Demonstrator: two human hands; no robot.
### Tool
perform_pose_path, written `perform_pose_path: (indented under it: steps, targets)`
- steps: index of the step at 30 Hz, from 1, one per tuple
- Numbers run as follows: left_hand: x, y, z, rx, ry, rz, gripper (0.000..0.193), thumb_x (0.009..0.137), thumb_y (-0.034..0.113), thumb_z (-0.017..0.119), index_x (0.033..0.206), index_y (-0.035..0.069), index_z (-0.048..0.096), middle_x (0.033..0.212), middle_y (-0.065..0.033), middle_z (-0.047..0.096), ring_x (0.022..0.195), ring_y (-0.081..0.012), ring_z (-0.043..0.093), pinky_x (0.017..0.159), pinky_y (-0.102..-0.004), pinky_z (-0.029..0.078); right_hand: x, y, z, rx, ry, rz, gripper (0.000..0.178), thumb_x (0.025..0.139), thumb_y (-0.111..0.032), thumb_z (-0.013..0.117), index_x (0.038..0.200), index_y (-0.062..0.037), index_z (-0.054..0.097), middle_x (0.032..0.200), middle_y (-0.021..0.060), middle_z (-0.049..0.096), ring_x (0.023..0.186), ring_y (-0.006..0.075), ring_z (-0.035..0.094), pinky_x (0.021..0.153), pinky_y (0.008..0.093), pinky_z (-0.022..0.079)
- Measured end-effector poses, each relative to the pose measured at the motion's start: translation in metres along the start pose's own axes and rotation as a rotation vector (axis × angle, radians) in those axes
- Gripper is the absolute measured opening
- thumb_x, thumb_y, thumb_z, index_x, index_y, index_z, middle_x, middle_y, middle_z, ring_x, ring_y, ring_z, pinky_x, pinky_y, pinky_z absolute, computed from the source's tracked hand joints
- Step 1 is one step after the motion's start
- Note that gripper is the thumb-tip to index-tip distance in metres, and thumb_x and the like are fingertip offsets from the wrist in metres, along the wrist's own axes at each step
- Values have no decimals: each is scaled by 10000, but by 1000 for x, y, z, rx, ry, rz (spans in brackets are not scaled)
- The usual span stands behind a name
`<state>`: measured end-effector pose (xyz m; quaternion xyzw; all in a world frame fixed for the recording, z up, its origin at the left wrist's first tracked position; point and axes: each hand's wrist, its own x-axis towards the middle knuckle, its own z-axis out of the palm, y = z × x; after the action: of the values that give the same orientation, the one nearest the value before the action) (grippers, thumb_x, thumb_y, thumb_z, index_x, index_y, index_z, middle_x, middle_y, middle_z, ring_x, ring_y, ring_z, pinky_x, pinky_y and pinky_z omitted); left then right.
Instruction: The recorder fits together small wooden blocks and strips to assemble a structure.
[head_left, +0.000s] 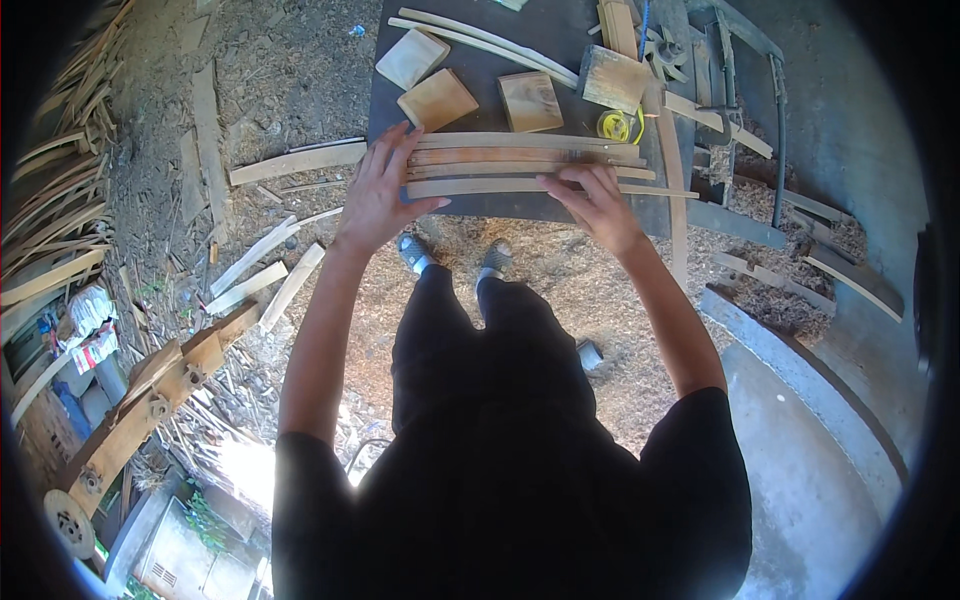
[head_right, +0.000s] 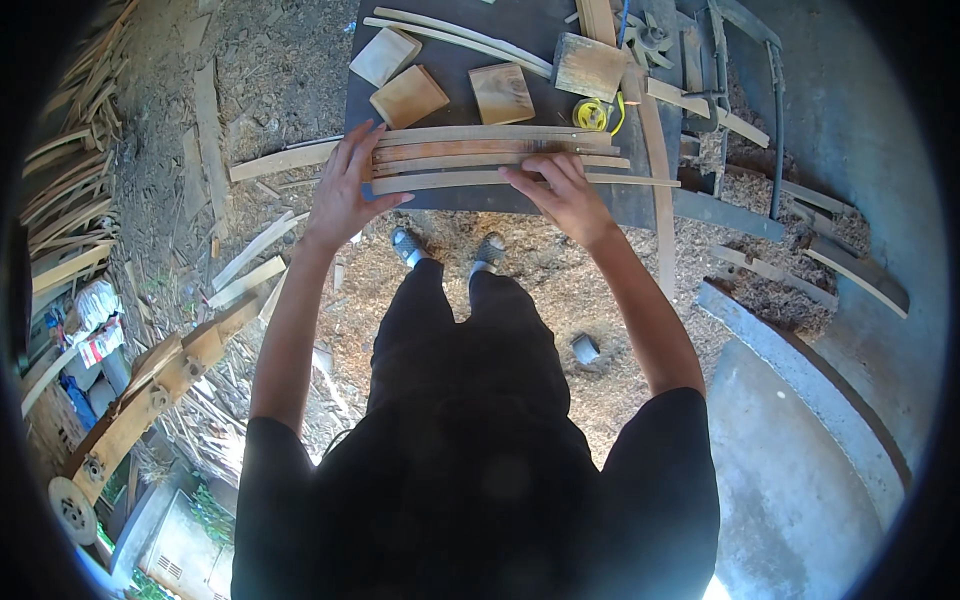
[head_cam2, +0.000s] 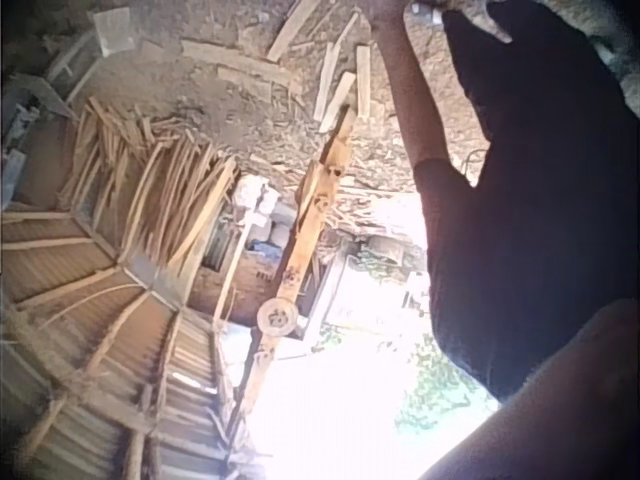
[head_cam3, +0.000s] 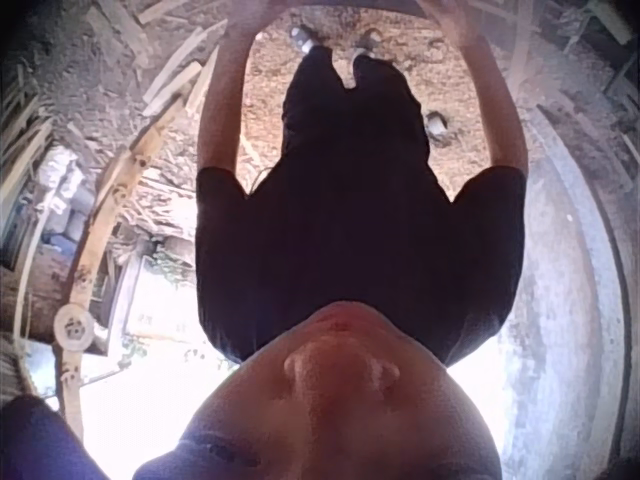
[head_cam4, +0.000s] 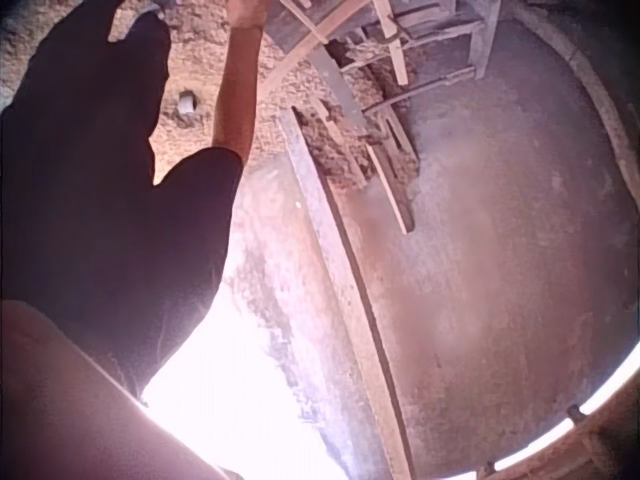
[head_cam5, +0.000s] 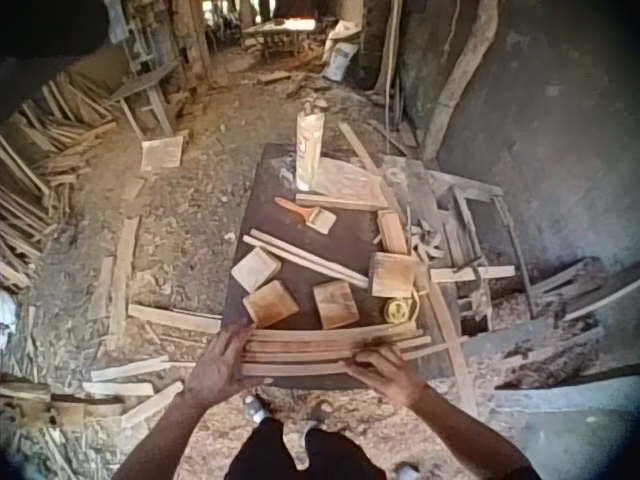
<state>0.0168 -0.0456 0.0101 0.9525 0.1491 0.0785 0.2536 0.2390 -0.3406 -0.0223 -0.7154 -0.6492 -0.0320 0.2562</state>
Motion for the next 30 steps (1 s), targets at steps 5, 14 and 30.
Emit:
perform_pose_path:
  steps: [5,14,30]
  targets:
    - [4,-5,2,6,16,56,1003,693,396,967,1536,125,496,1524,-162,520,1428,-385,502,1176,-515,451,0,-1,10,19,54,56,558,812,-110,832,1351,-204,724,1202,27,597,1099,237,595,928,419,472]
    - [11,-8,-4,-11,-21,47,995,646,341,987,1491,79,533,1457,-153,564,1339,-375,565,1136,-486,483,7,-15,1,-9,114,469,643,862,-429,852,1405,-149,649,1440,100,551,1305,298,529,1078,481,385]
    - [16,1,-10,19,-57,6,953,642,340,986,1455,80,563,1409,-147,595,1287,-377,598,1103,-479,498,-29,22,-20,-121,171,783,1165,731,-700,862,1619,-126,372,1585,236,418,1458,453,410,1189,587,294]
